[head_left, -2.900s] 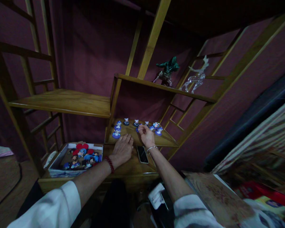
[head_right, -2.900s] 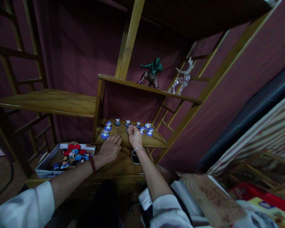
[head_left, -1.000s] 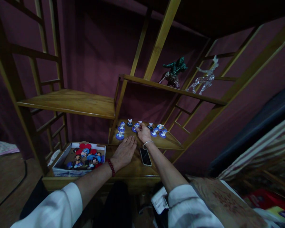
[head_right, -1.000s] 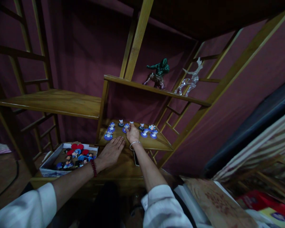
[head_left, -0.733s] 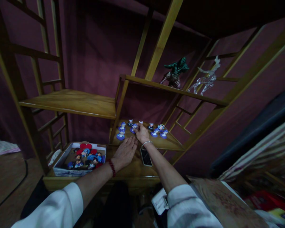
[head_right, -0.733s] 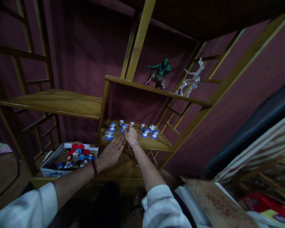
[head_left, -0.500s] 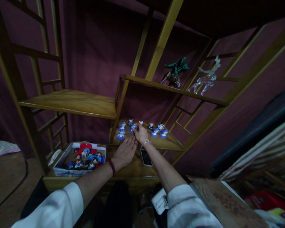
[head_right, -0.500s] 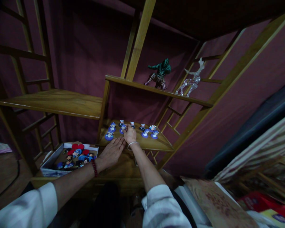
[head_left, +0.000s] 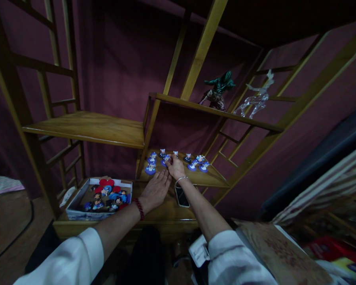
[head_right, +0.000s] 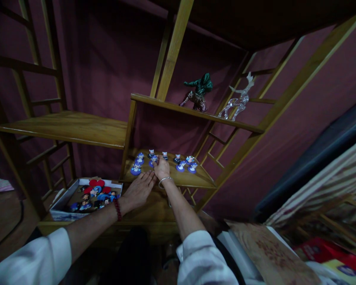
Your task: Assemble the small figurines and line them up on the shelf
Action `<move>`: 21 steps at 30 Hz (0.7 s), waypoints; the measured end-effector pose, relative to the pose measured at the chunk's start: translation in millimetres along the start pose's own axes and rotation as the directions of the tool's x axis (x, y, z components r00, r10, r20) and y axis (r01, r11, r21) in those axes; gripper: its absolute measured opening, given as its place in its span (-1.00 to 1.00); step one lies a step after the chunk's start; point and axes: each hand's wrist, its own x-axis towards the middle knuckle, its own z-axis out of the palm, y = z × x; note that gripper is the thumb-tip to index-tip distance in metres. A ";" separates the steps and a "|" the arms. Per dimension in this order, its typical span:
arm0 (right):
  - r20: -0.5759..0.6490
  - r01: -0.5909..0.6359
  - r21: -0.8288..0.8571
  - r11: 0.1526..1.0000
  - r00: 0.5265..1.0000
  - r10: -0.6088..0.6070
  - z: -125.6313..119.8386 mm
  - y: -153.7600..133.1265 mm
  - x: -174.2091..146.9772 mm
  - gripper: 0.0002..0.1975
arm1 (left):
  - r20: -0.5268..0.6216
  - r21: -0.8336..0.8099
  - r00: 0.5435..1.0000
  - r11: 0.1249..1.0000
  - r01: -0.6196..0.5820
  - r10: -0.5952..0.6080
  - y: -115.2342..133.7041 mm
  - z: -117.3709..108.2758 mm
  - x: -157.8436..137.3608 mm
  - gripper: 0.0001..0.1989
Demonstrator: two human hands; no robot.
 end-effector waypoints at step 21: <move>-0.184 0.050 0.146 0.988 0.983 -0.023 -4.7 39.1 -3.3 -0.73 | -0.010 -0.012 1.000 1.000 -0.001 0.001 1.8 -10.0 -2.0 -0.51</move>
